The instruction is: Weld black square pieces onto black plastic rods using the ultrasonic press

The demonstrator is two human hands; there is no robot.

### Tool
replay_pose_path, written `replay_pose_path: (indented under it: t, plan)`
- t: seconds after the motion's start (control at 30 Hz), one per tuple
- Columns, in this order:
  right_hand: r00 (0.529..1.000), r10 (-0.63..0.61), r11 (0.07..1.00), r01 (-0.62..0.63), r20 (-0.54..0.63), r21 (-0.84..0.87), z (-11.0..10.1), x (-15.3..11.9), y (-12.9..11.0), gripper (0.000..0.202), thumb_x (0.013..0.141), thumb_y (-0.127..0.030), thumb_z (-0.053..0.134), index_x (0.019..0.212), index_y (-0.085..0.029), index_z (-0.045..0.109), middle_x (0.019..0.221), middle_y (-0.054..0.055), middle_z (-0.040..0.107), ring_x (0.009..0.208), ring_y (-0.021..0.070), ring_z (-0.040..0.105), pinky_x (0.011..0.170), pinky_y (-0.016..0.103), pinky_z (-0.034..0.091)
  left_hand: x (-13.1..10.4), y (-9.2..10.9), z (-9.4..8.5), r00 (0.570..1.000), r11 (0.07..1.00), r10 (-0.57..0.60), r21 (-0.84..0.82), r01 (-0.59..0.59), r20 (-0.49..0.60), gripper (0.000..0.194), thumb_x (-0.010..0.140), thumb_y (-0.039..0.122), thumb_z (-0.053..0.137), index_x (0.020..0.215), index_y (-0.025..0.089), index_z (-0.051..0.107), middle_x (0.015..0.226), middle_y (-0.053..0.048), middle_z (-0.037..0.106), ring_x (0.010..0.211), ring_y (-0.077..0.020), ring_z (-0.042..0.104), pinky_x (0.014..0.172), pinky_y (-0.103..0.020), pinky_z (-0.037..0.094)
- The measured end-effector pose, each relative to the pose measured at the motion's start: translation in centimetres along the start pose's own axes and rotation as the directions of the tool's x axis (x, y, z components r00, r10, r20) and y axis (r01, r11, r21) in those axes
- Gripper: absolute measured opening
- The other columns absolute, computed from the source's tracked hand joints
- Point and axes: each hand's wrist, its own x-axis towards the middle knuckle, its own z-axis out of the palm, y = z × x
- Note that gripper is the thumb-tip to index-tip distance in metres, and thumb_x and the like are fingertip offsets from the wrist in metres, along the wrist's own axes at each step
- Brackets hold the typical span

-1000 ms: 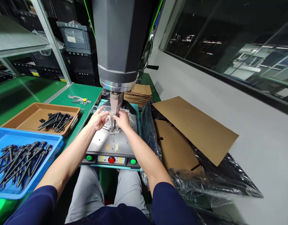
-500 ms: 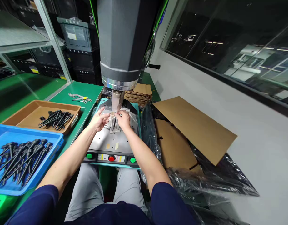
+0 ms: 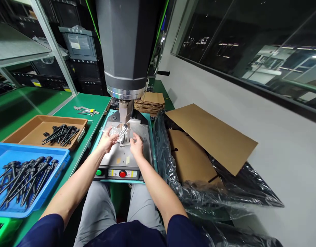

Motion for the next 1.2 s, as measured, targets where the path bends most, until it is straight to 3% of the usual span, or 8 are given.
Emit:
replay_pose_path:
  t: [0.17, 0.23, 0.4, 0.47, 0.53, 0.63, 0.83, 1.2]
  plan:
    - [0.991, 0.137, 0.969, -0.132, -0.008, 0.208, -0.9, -2.2, 1.6, 0.041, 0.071, -0.02, 0.063, 0.111, -0.016, 0.064, 0.112, 0.012, 0.068, 0.094, 0.0214, 0.064, 0.096, 0.041, 0.048, -0.1, -0.5, -0.3, 1.0, 1.0, -0.014, 0.019, 0.014, -0.008, 0.087, 0.076, 0.007, 0.071, 0.151, 0.017, 0.027, 0.072, 0.0, 0.065, 0.053, -0.0077, 0.058, 0.051, -0.017, 0.044]
    - [0.971, 0.234, 0.883, -0.234, 0.049, 0.408, -1.4, -2.5, 1.3, 0.048, 0.066, -0.018, 0.068, 0.114, -0.018, 0.062, 0.111, 0.009, 0.068, 0.093, 0.0203, 0.064, 0.09, 0.04, 0.052, -0.1, -0.4, -0.3, 1.0, 0.999, -0.015, 0.031, 0.016, -0.017, 0.087, 0.075, 0.008, 0.073, 0.15, 0.016, 0.029, 0.073, 0.0, 0.065, 0.054, -0.0077, 0.059, 0.051, -0.017, 0.044]
    - [0.838, 0.436, 0.315, -0.484, 0.328, 0.816, -3.0, -0.7, -0.6, 0.029, 0.085, -0.039, 0.061, 0.107, -0.022, 0.056, 0.113, 0.009, 0.066, 0.103, 0.0258, 0.066, 0.083, 0.043, 0.058, -0.3, -0.5, -0.2, 0.999, 0.999, 0.01, 0.044, -0.008, -0.03, 0.093, 0.072, 0.01, 0.074, 0.152, 0.015, 0.026, 0.073, 0.001, 0.064, 0.055, -0.0077, 0.059, 0.051, -0.017, 0.044]
    - [0.782, 0.532, 0.201, -0.489, 0.325, 0.849, -3.7, 1.1, -1.4, 0.026, 0.093, -0.046, 0.052, 0.103, -0.021, 0.054, 0.115, 0.011, 0.065, 0.106, 0.0262, 0.066, 0.083, 0.043, 0.059, -0.2, -0.5, -0.1, 0.999, 0.998, 0.034, 0.052, -0.033, -0.012, 0.1, 0.071, 0.008, 0.074, 0.154, 0.016, 0.019, 0.069, 0.003, 0.062, 0.052, -0.0078, 0.057, 0.05, -0.018, 0.043]
    - [0.752, 0.602, 0.192, -0.464, 0.27, 0.865, -4.1, 3.0, -1.8, 0.017, 0.098, -0.036, 0.046, 0.104, -0.022, 0.054, 0.119, 0.01, 0.064, 0.106, 0.0226, 0.067, 0.083, 0.039, 0.06, -0.1, -0.5, 0.0, 0.999, 0.997, 0.051, 0.059, -0.052, 0.006, 0.106, 0.069, 0.008, 0.074, 0.156, 0.019, 0.014, 0.067, 0.004, 0.061, 0.05, -0.0078, 0.056, 0.05, -0.018, 0.043]
    - [0.77, 0.603, 0.226, -0.417, 0.21, 0.881, -4.3, 5.4, -1.9, 0.016, 0.099, -0.02, 0.04, 0.107, -0.024, 0.054, 0.126, 0.006, 0.061, 0.106, 0.0179, 0.067, 0.085, 0.035, 0.06, 0.1, -0.5, 0.1, 0.998, 0.996, 0.058, 0.064, -0.059, 0.01, 0.111, 0.068, 0.009, 0.075, 0.157, 0.023, 0.009, 0.067, 0.005, 0.062, 0.049, -0.0076, 0.055, 0.05, -0.018, 0.043]
    - [0.751, 0.614, 0.237, -0.468, 0.242, 0.851, -4.2, 5.9, -0.8, 0.019, 0.099, -0.02, 0.042, 0.113, -0.022, 0.054, 0.128, 0.009, 0.06, 0.108, 0.0192, 0.066, 0.085, 0.037, 0.06, -0.1, -0.7, 0.1, 0.999, 0.997, 0.041, 0.062, -0.043, 0.02, 0.111, 0.07, 0.008, 0.074, 0.157, 0.025, 0.007, 0.066, 0.005, 0.061, 0.05, -0.0079, 0.055, 0.049, -0.018, 0.042]
    - [0.689, 0.613, 0.164, -0.59, 0.387, 0.791, -4.7, 1.6, -1.1, 0.054, 0.097, -0.054, 0.05, 0.126, -0.008, 0.046, 0.111, 0.019, 0.062, 0.104, 0.0239, 0.067, 0.08, 0.033, 0.062, -0.3, -0.9, 0.4, 0.999, 0.999, -0.04, 0.036, 0.04, -0.011, 0.091, 0.075, 0.015, 0.075, 0.15, 0.016, 0.024, 0.078, -0.002, 0.067, 0.056, -0.0089, 0.061, 0.054, -0.019, 0.049]
